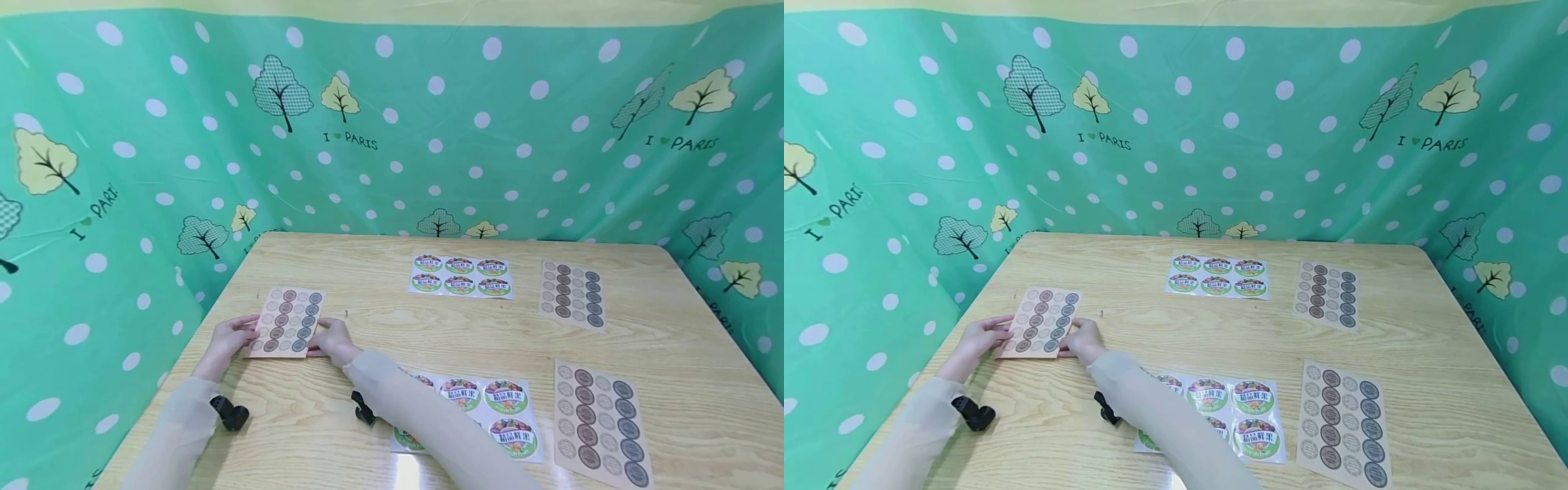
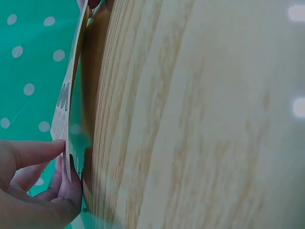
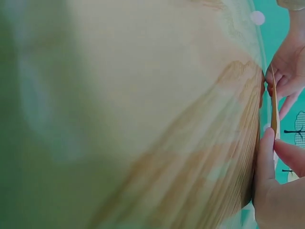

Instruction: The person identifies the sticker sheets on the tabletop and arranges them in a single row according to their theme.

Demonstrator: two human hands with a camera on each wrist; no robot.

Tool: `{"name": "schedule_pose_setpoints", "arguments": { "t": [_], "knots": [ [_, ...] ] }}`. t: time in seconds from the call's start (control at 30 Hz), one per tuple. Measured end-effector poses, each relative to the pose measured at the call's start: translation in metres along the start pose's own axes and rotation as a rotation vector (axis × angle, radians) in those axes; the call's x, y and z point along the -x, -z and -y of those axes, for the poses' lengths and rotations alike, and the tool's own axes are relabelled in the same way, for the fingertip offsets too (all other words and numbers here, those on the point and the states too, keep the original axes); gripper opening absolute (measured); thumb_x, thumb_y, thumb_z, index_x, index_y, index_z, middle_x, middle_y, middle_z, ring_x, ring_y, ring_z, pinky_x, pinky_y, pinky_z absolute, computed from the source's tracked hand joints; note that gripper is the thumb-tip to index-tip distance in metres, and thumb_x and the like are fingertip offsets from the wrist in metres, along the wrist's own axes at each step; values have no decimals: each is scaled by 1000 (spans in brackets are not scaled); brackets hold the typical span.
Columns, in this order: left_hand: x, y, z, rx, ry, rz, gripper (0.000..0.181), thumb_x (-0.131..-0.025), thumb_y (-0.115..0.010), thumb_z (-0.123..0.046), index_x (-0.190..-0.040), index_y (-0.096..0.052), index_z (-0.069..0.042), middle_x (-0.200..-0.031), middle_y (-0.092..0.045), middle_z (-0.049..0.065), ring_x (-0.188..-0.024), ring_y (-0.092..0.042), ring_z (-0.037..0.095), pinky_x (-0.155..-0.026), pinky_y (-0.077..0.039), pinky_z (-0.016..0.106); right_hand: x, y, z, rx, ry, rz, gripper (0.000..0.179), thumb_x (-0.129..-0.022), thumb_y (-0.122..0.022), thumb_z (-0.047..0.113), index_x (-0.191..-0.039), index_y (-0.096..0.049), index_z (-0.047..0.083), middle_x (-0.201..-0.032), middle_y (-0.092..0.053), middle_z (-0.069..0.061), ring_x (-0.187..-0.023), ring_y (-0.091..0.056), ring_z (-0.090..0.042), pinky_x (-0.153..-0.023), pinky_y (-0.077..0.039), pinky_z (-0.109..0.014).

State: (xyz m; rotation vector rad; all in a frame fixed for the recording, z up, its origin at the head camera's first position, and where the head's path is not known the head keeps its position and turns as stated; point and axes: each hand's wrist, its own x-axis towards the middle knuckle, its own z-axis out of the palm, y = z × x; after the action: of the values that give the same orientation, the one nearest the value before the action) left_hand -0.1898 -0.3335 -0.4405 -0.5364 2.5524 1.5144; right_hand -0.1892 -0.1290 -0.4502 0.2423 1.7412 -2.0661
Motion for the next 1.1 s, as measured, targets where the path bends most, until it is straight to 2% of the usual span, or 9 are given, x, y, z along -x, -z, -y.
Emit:
{"name": "schedule_pose_setpoints", "arguments": {
  "t": [0.2, 0.4, 0.73, 0.87, 0.97, 1.1],
  "knots": [
    [-2, 0, 3, -5, -23, 1, 47, -80, -54, 3, -124, -42, 9, -92, -62, 12, -67, -52, -1, -57, -47, 15, 1, 2, 1, 44, 10, 14, 59, -70, -56, -18, -126, -42, -4, -80, -63, -19, -68, -64, -29, -59, -55, -29],
    [0, -1, 0, -26, -37, 1, 47, -78, -55, 4, -123, -42, 11, -93, -61, 17, -67, -53, 2, -57, -47, 16, 2, 2, 3, 78, 16, 39, 61, -71, -56, -18, -128, -40, -4, -76, -64, -20, -67, -64, -30, -59, -55, -30],
    [0, -3, -1, -49, -15, 1, 47, -79, -54, 5, -125, -42, 9, -99, -56, 23, -68, -51, 3, -57, -46, 14, 1, 1, 2, 137, 31, 40, 64, -69, -57, -18, -129, -38, -4, -72, -63, -18, -63, -64, -30, -55, -54, -31],
    [1, -4, -1, -49, -17, -13, 46, -79, -54, 5, -124, -43, 9, -93, -58, 18, -66, -50, 2, -56, -46, 15, 0, 1, 2, 155, 31, 49, 65, -70, -57, -18, -130, -36, -5, -70, -62, -18, -62, -64, -29, -55, -54, -30],
    [1, -3, -1, -48, -39, -9, 46, -78, -53, 7, -123, -43, 11, -88, -59, 14, -66, -51, 3, -56, -46, 15, 1, 1, 2, 167, 30, 54, 65, -70, -56, -18, -130, -36, -5, -71, -62, -18, -62, -64, -29, -55, -54, -29],
    [3, -1, -1, -65, -74, -2, 46, -77, -54, 9, -121, -42, 14, -90, -59, 20, -67, -52, 4, -57, -46, 14, 2, 1, 4, 178, 14, 78, 64, -72, -57, -15, -131, -35, -4, -74, -63, -19, -65, -64, -29, -58, -55, -30]
  ]
}}
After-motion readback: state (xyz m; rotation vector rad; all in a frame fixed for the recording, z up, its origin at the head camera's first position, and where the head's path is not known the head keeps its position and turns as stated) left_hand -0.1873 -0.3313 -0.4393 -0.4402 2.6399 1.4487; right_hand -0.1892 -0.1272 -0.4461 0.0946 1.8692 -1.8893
